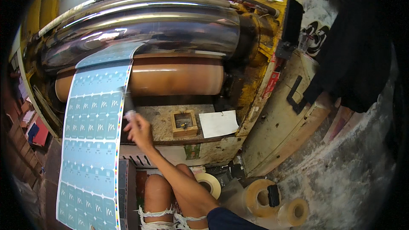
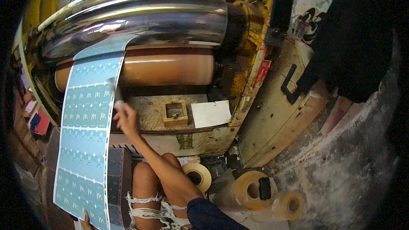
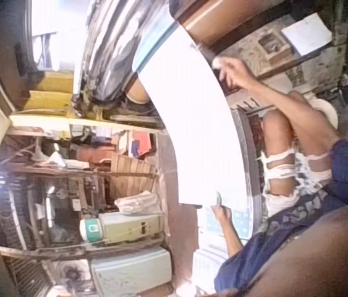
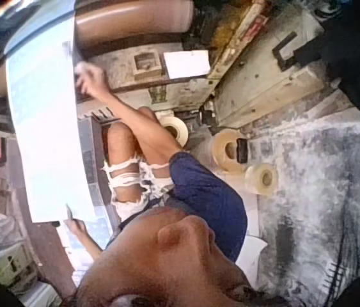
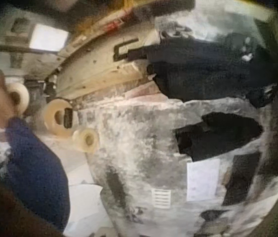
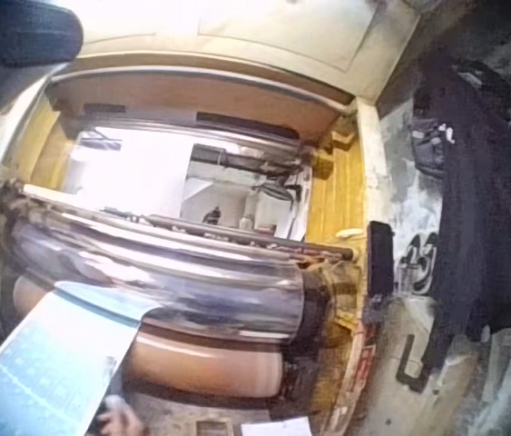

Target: The person cuts sections from printed paper sheets emerging from a machine using a blade, then places the cut sheets onto a stack by hand.

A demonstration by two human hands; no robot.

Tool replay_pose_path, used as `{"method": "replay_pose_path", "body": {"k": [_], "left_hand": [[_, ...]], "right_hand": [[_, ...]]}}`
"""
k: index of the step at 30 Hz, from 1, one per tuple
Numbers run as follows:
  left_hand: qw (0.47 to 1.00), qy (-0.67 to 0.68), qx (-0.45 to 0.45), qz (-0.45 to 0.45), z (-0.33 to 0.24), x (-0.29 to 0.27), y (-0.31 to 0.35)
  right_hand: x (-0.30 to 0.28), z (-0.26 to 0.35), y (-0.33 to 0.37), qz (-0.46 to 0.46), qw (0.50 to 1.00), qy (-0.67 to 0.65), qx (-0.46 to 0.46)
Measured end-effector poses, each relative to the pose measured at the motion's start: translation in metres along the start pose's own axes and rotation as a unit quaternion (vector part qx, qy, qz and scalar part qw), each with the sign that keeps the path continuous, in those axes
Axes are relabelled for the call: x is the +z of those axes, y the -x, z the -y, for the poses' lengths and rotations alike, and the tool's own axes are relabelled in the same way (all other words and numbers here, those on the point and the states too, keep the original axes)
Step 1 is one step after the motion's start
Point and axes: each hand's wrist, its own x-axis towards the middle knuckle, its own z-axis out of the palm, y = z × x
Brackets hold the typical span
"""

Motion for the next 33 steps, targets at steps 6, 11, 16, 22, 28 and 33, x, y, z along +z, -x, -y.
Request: {"method": "replay_pose_path", "body": {"k": [6,11,16,22,28,33], "left_hand": [[0.999,-0.029,0.016,-0.03,0.003,-0.049,-0.001],[0.991,-0.085,0.047,-0.091,-0.004,-0.059,0.025],[0.987,-0.118,0.046,-0.095,0.008,-0.1,0.027],[0.987,-0.106,-0.009,-0.122,0.004,-0.093,0.068],[0.966,-0.174,-0.049,-0.184,0.008,-0.18,0.093],[0.977,-0.139,-0.061,-0.147,0.027,-0.183,0.115]], "right_hand": [[-0.033,-0.034,-0.019,-0.117,0.986,0.072,0.094],[-0.006,-0.032,0.001,-0.082,0.987,0.076,0.114],[-0.002,-0.037,-0.006,-0.058,0.978,0.124,0.159],[-0.01,-0.048,-0.01,-0.062,0.976,0.152,0.141],[0.008,-0.093,-0.009,-0.082,0.971,0.22,0.055],[-0.042,-0.002,0.0,-0.09,0.99,0.006,0.104]]}}
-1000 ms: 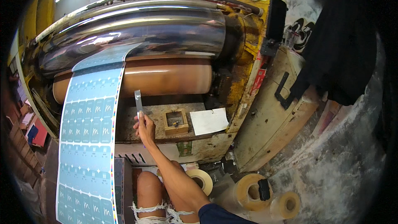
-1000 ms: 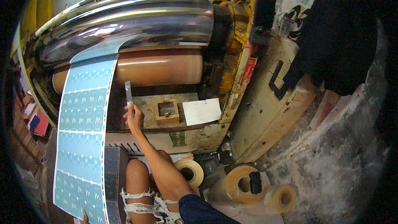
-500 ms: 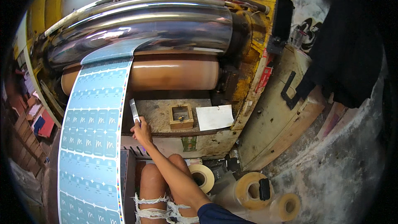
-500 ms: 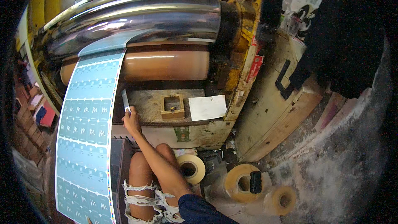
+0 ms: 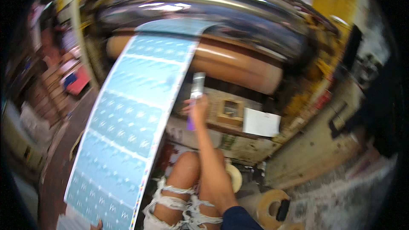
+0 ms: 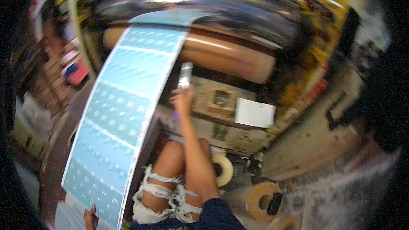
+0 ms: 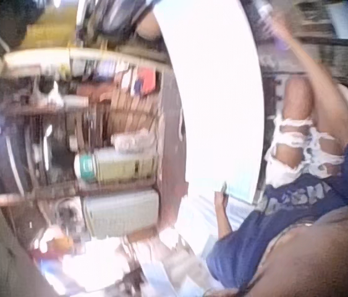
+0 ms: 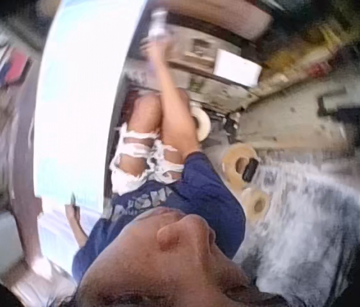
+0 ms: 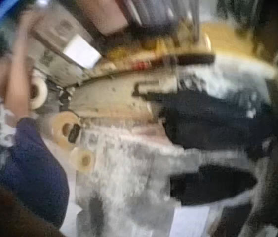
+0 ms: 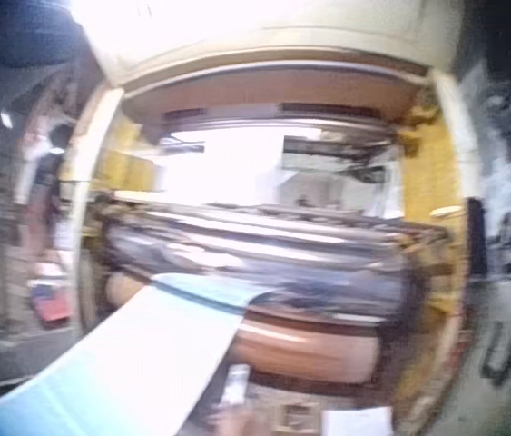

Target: The person cuts sections from printed paper sheets emerging from a machine using a blade, then places the cut sheets onto a stack by hand.

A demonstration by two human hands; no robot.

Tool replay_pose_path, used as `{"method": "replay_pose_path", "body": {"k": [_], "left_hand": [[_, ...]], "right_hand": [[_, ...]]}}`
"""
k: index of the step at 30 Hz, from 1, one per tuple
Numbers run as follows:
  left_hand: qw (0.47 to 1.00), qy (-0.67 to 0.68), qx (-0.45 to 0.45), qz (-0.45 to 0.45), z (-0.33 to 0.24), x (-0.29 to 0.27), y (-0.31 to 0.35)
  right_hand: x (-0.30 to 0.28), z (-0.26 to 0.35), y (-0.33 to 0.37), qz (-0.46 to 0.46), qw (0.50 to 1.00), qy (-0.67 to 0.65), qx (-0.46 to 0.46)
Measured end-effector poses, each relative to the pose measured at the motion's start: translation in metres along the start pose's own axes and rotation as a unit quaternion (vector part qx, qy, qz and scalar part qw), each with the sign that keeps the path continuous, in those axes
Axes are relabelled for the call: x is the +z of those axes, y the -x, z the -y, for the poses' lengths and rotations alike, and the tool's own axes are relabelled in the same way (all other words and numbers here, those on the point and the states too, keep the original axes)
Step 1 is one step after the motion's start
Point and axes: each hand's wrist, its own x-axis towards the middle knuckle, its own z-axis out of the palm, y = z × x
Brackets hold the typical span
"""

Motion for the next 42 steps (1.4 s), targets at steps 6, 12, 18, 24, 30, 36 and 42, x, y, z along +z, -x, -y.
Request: {"method": "replay_pose_path", "body": {"k": [6,12,18,24,30,36,42], "left_hand": [[0.995,0.09,0.034,0.015,0.123,-0.154,-0.001],[0.997,0.055,0.034,0.032,0.129,-0.16,0.016],[0.994,-0.057,-0.088,-0.037,0.115,-0.221,0.049],[0.989,-0.043,-0.106,-0.092,0.086,-0.169,0.047],[0.989,-0.035,-0.099,-0.105,0.064,-0.15,0.035],[0.989,-0.024,-0.09,-0.118,0.076,-0.147,0.027],[0.984,0.017,-0.072,-0.163,0.116,-0.19,0.031]], "right_hand": [[-0.018,-0.044,0.122,0.059,0.992,0.104,-0.046],[-0.018,-0.042,0.095,0.116,0.982,0.147,-0.036],[0.023,-0.055,0.124,0.219,0.956,0.191,0.045],[0.033,-0.028,0.086,0.074,0.751,0.528,-0.388],[0.063,-0.018,0.062,0.3,0.67,0.581,-0.351],[0.068,-0.018,0.071,0.295,0.719,0.539,-0.325],[0.076,-0.024,0.09,0.3,0.748,0.504,-0.311]]}}
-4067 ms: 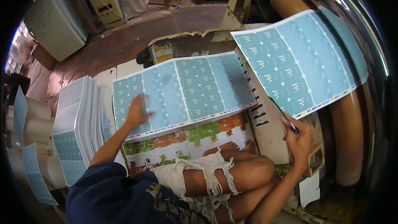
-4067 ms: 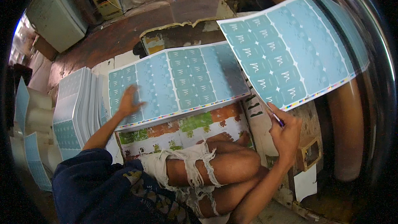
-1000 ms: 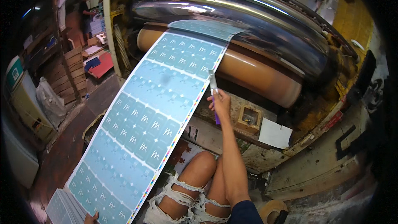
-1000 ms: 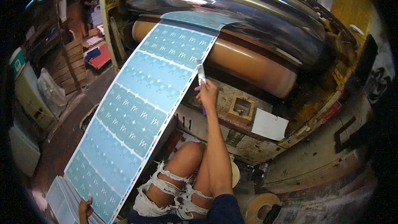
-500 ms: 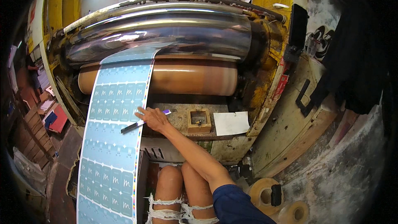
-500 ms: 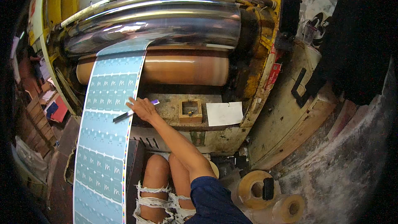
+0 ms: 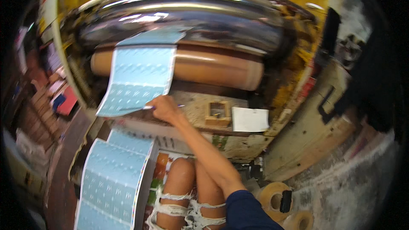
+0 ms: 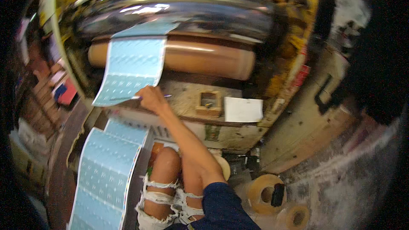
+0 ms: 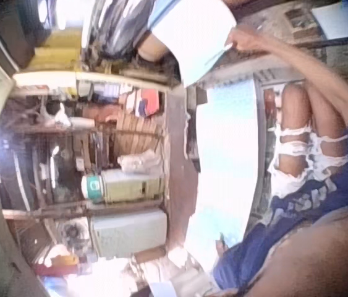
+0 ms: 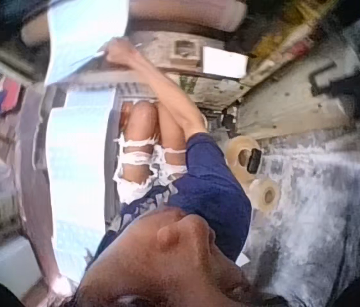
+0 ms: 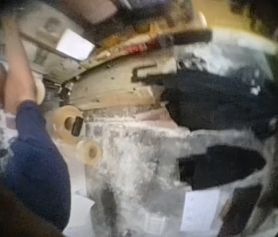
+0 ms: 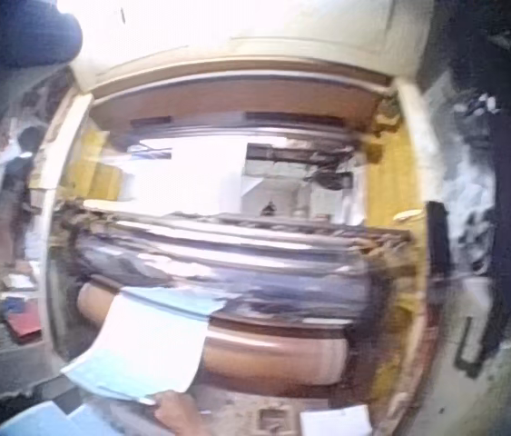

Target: The person cuts sections from printed paper sheets emerging from a machine using a blade, then places the cut sheets onto a stack by hand.

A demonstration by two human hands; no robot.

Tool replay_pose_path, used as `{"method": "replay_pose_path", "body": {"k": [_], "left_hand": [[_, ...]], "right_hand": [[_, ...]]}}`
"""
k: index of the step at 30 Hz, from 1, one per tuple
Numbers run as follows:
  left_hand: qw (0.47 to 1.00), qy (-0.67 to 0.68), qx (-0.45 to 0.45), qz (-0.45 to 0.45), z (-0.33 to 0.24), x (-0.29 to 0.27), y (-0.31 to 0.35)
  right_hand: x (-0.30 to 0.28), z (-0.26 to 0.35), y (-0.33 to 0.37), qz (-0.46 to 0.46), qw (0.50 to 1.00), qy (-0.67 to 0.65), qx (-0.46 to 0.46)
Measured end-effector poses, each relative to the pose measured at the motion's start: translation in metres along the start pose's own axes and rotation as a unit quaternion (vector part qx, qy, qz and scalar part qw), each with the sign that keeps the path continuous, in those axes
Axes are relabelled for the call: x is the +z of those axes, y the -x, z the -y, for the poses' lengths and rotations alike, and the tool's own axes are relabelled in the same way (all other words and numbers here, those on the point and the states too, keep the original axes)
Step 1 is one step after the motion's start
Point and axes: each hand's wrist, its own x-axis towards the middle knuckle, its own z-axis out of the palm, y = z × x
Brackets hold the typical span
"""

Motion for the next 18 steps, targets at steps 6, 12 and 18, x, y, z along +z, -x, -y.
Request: {"method": "replay_pose_path", "body": {"k": [6,12,18], "left_hand": [[0.995,0.056,0.083,-0.019,0.051,-0.036,-0.067],[0.985,0.085,0.149,0.013,0.032,0.014,-0.097],[0.95,0.079,0.302,0.012,0.042,-0.005,-0.179]], "right_hand": [[-0.068,0.016,0.063,-0.044,0.998,-0.048,0.007],[-0.075,0.078,0.079,-0.025,0.995,-0.096,0.016],[-0.044,0.108,0.091,0.034,0.98,-0.195,0.029]]}}
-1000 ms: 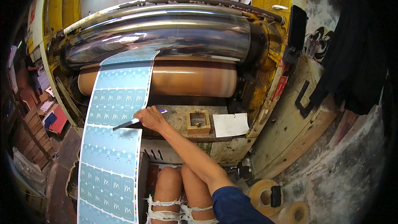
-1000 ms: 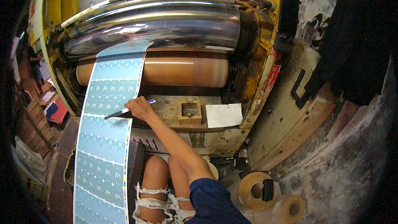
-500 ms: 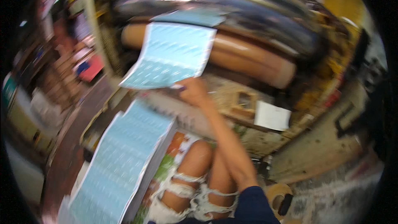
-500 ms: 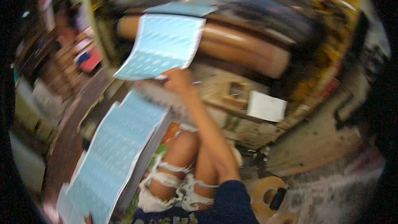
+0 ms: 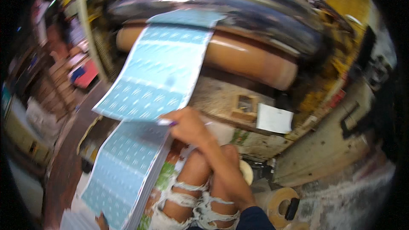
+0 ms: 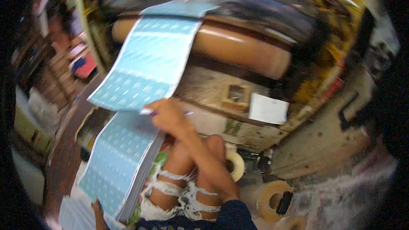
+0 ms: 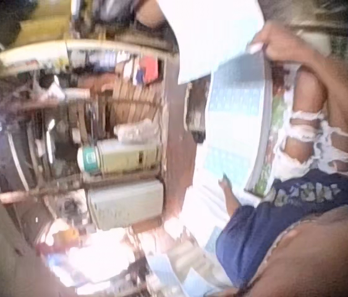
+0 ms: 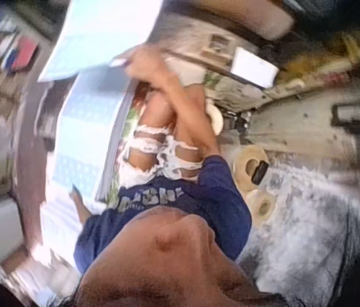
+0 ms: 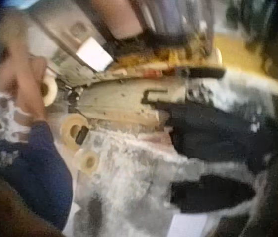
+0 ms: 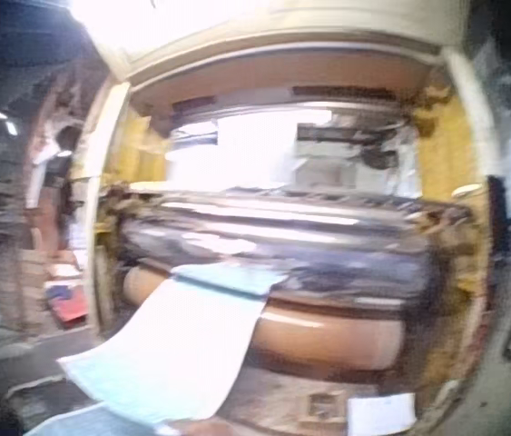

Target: The person cuts sections from printed paper sheets emerging from a machine using a blade, then places the cut sheets onto a stack by hand.

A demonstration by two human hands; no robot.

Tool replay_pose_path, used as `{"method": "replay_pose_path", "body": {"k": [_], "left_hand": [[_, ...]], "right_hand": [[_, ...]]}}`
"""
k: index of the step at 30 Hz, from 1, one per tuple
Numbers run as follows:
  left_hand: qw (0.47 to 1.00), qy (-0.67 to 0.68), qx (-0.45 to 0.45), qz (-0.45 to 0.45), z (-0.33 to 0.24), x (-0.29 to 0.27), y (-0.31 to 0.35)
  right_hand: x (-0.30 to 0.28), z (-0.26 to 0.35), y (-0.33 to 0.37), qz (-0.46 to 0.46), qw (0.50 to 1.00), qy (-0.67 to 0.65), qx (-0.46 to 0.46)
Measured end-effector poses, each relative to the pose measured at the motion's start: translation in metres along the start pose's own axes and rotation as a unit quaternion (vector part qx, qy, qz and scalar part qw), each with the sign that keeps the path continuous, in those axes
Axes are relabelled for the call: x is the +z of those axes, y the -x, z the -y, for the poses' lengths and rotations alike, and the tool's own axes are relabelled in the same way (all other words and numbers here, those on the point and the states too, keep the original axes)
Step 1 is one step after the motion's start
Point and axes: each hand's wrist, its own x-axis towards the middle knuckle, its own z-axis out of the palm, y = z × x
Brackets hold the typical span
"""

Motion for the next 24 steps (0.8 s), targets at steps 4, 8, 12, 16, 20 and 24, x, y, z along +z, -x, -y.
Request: {"method": "replay_pose_path", "body": {"k": [4,8,12,16,20,24], "left_hand": [[0.883,-0.439,0.084,-0.143,-0.004,0.074,-0.036],[0.973,-0.037,0.029,0.225,-0.143,0.328,0.037],[0.824,0.413,-0.086,0.378,-0.262,0.449,0.073],[0.848,0.354,-0.176,0.353,-0.263,0.499,0.043],[0.923,0.209,-0.14,0.29,-0.241,0.473,0.042],[0.923,0.211,-0.143,0.289,-0.223,0.449,0.044]], "right_hand": [[0.017,0.013,0.001,0.023,0.996,0.048,-0.066],[0.008,0.023,0.02,0.054,0.986,0.133,-0.083],[0.033,0.035,0.016,0.065,0.963,0.21,-0.156],[0.02,0.027,0.035,0.069,0.965,0.18,-0.176],[-0.099,0.016,0.053,-0.011,0.998,0.008,0.058],[-0.267,-0.028,0.057,-0.463,0.839,0.28,-0.051]]}}
